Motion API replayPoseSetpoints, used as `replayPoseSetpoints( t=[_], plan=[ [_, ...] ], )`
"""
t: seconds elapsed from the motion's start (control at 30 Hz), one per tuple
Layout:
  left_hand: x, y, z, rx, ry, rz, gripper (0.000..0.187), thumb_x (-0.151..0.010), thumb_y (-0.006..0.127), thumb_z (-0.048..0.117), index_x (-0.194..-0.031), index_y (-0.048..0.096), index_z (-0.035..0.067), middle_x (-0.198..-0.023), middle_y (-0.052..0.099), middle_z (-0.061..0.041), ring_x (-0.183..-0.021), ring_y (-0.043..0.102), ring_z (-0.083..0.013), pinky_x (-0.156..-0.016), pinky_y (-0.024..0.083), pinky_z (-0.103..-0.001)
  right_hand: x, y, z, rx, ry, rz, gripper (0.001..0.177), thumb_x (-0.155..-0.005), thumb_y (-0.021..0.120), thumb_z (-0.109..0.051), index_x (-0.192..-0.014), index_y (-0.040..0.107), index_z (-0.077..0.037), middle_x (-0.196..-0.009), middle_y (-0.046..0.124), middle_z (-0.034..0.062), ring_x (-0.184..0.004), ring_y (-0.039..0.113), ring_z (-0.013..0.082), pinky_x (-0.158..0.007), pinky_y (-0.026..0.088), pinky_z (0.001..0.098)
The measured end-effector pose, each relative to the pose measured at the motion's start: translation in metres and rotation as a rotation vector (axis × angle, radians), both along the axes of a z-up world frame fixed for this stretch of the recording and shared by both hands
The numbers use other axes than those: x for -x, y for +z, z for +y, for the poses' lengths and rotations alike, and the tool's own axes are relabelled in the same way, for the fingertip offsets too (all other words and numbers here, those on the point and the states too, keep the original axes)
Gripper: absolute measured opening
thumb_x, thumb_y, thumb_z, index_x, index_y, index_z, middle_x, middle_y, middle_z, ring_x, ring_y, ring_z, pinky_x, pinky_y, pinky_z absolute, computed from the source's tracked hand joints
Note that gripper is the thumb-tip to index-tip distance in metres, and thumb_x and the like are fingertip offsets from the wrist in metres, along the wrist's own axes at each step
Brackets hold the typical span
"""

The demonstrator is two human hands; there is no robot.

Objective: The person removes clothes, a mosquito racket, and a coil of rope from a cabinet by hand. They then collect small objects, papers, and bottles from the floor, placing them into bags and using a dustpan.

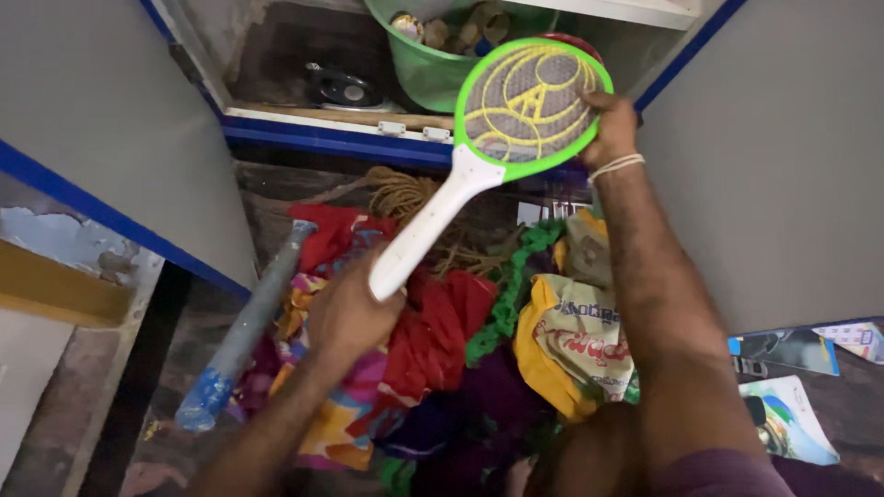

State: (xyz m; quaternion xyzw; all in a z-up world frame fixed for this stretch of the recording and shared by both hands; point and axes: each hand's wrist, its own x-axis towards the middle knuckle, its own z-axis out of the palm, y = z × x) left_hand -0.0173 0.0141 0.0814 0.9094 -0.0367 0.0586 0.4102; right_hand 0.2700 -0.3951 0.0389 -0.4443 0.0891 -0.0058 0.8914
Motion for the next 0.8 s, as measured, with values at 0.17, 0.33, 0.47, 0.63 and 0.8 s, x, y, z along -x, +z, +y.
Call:
replayPoseSetpoints(
  t=[0.17,0.33,0.47,0.63,0.8],
  plan=[
    [-0.028,0.023,0.001,-0.032,0.021,0.121,0.054,-0.076,0.072,0.021,-0.129,0.065,0.021,-0.110,0.074,-0.015,-0.105,0.069,-0.0376,-0.087,0.054,-0.049,0.017,0.010,0.026,-0.015,0.082,0.011,0.049,-0.089,0.056,-0.015,-0.132,0.053,0.007,-0.123,0.069,0.0249,-0.116,0.069,0.0389,-0.106,0.053,0.0578],
    [-0.075,0.032,-0.003,-0.111,0.061,0.135,0.043,-0.076,0.072,0.022,-0.120,0.071,0.022,-0.108,0.075,-0.016,-0.104,0.069,-0.0389,-0.088,0.054,-0.050,0.015,0.000,0.037,0.140,0.084,-0.031,0.047,-0.094,0.061,-0.023,-0.133,0.053,0.001,-0.128,0.065,0.0201,-0.114,0.067,0.0337,-0.099,0.051,0.0521],
    [-0.124,0.033,-0.007,-0.121,0.084,0.073,0.040,-0.078,0.069,0.021,-0.118,0.074,0.022,-0.108,0.075,-0.017,-0.106,0.070,-0.0376,-0.090,0.054,-0.050,0.003,-0.017,0.032,0.006,0.165,-0.072,0.042,-0.098,0.062,-0.019,-0.135,0.051,-0.005,-0.130,0.059,0.0168,-0.115,0.063,0.0321,-0.102,0.056,0.0527],
    [-0.182,0.027,0.003,-0.134,0.039,0.009,0.050,-0.070,0.076,0.020,-0.119,0.072,0.017,-0.111,0.073,-0.018,-0.107,0.067,-0.0376,-0.089,0.053,-0.049,-0.021,-0.043,0.024,-0.046,0.167,-0.110,0.040,-0.101,0.065,-0.022,-0.137,0.052,-0.011,-0.134,0.062,0.0111,-0.114,0.064,0.0302,-0.101,0.058,0.0503],
    [-0.209,0.018,0.014,-0.152,-0.047,-0.025,0.051,-0.071,0.071,0.017,-0.121,0.073,0.013,-0.113,0.073,-0.019,-0.107,0.069,-0.0373,-0.092,0.053,-0.048,-0.045,-0.072,0.034,-0.126,0.109,-0.101,0.040,-0.100,0.066,-0.019,-0.137,0.053,-0.010,-0.131,0.066,0.0106,-0.115,0.068,0.0293,-0.102,0.059,0.0468]
  ],
)
